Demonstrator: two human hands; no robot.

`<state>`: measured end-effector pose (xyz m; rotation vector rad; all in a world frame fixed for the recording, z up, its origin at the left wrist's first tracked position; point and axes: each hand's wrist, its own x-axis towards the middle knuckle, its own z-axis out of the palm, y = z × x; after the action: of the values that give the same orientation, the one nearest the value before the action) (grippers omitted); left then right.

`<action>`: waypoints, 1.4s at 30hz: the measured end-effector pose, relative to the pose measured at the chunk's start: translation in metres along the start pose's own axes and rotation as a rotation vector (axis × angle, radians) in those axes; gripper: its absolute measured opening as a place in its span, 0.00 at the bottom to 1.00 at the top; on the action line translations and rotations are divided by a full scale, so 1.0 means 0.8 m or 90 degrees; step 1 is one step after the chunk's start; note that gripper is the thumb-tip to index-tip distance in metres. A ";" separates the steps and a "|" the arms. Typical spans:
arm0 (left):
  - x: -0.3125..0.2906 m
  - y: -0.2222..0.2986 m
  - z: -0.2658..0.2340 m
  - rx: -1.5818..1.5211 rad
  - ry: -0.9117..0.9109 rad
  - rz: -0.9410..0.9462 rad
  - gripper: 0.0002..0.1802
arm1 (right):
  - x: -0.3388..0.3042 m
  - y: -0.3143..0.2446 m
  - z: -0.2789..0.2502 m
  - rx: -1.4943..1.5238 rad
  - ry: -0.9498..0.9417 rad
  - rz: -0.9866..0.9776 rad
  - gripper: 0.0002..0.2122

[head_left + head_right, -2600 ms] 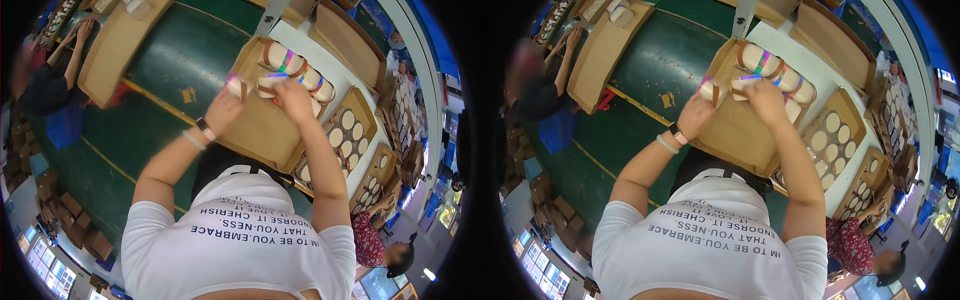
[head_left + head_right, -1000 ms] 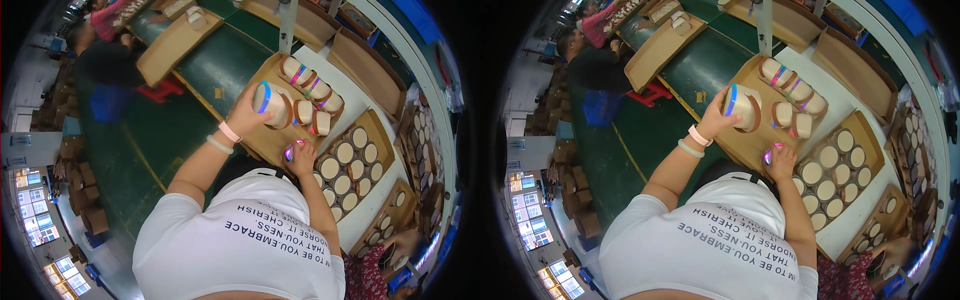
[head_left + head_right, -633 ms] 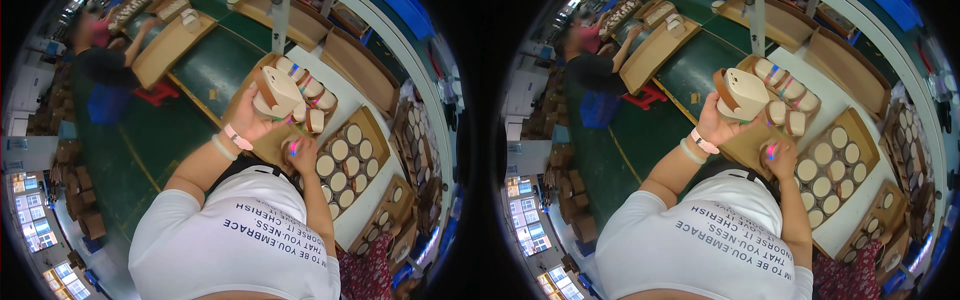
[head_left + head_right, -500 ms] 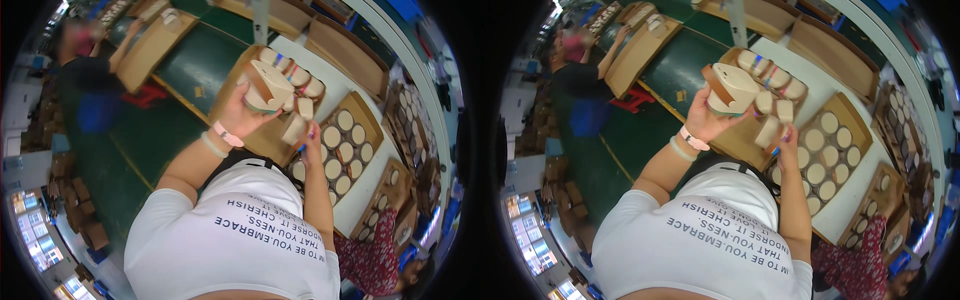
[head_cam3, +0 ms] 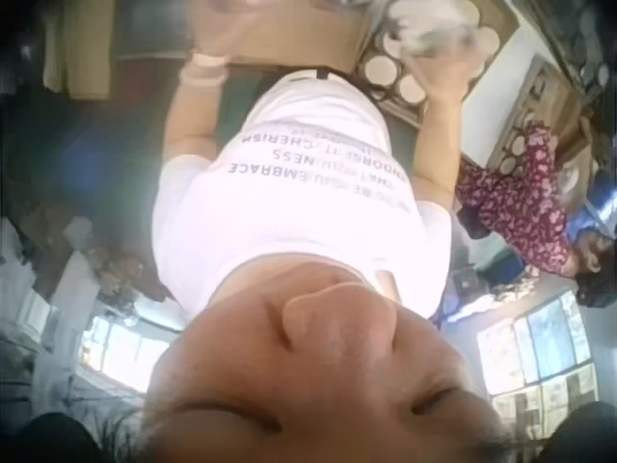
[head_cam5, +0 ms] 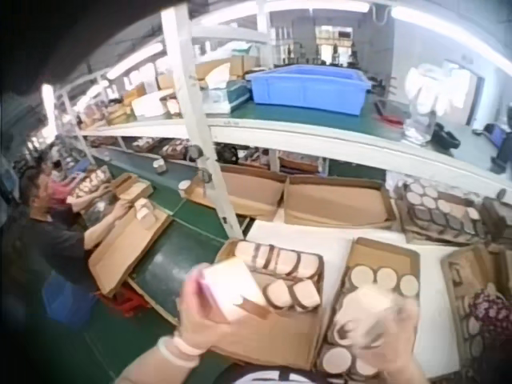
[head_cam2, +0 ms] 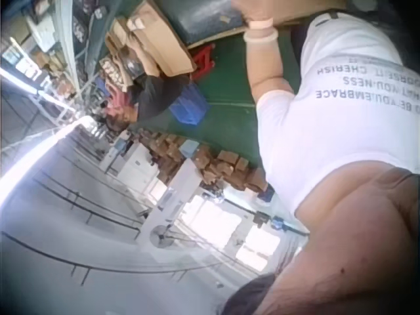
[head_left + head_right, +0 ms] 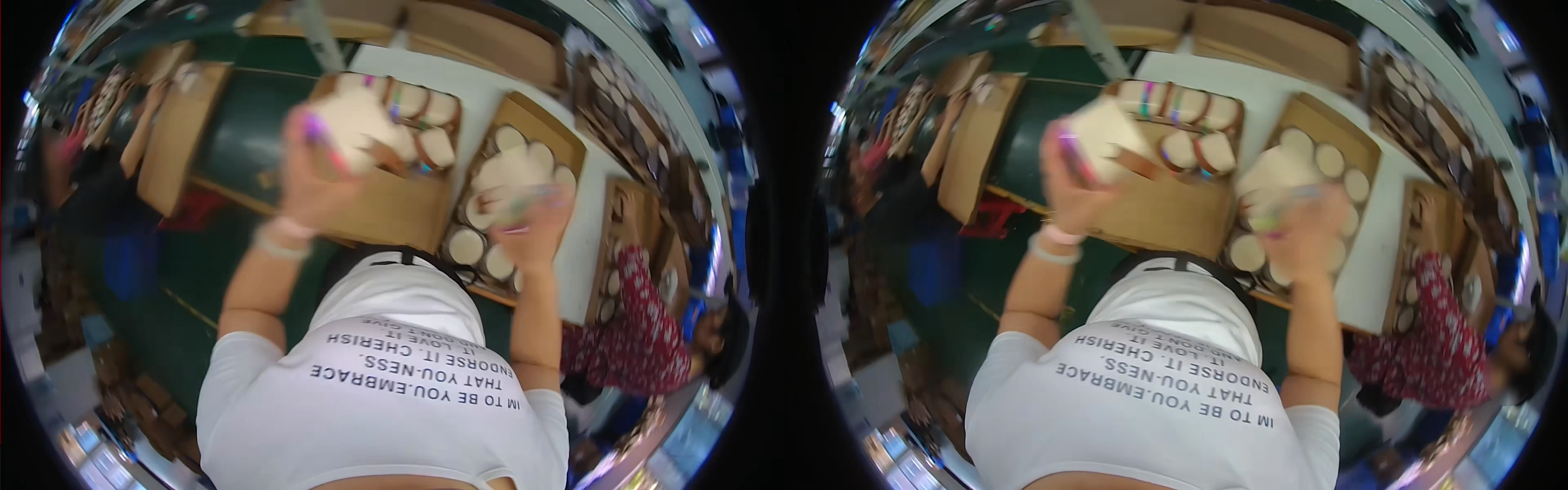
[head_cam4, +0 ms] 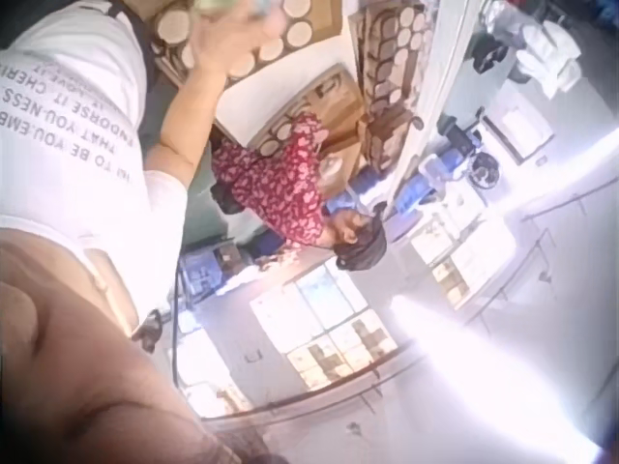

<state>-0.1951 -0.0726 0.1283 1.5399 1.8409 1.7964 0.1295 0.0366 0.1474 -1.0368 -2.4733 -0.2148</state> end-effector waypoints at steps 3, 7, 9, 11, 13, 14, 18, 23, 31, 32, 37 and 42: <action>0.066 -0.045 -0.105 0.067 0.280 0.049 0.31 | 0.014 0.086 -0.161 0.106 0.680 0.326 0.27; 0.081 0.047 -0.048 -0.174 0.195 0.019 0.35 | -0.015 0.104 -0.249 0.444 0.785 -0.030 0.21; 0.057 0.085 0.062 0.152 -0.019 0.203 0.51 | -0.044 0.083 -0.173 0.191 0.564 -0.037 0.35; 0.011 0.066 0.137 -0.288 -0.183 -0.153 0.50 | -0.008 0.026 -0.108 0.123 0.219 0.094 0.55; 0.009 0.068 0.179 -0.492 -0.236 -0.498 0.43 | -0.049 0.025 -0.053 0.547 0.216 0.349 0.50; 0.008 0.073 0.192 -0.490 -0.223 -0.503 0.43 | -0.062 0.024 -0.050 0.671 0.185 0.464 0.49; 0.008 0.072 0.237 -0.580 -0.245 -0.594 0.34 | -0.126 0.046 -0.011 0.821 0.115 0.634 0.49; 0.017 0.079 0.282 -0.522 -0.243 -0.588 0.31 | -0.136 0.089 0.010 0.963 0.001 0.779 0.50; 0.030 0.069 0.349 -0.496 -0.203 -0.566 0.31 | -0.080 0.187 0.052 0.994 0.034 0.722 0.50; 0.033 0.060 0.360 -0.475 -0.197 -0.564 0.34 | -0.076 0.199 0.061 0.977 0.031 0.695 0.49; 0.064 -0.011 0.438 -0.276 -0.127 -0.505 0.51 | -0.029 0.231 0.080 0.953 0.048 0.690 0.48; 0.098 -0.032 0.535 -0.139 -0.205 -0.455 0.54 | -0.028 0.260 0.109 0.917 0.081 0.666 0.49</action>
<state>0.0546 0.2712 0.0313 0.8597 1.6659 1.2732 0.2606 0.1956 0.0534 -1.2291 -1.0509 1.4645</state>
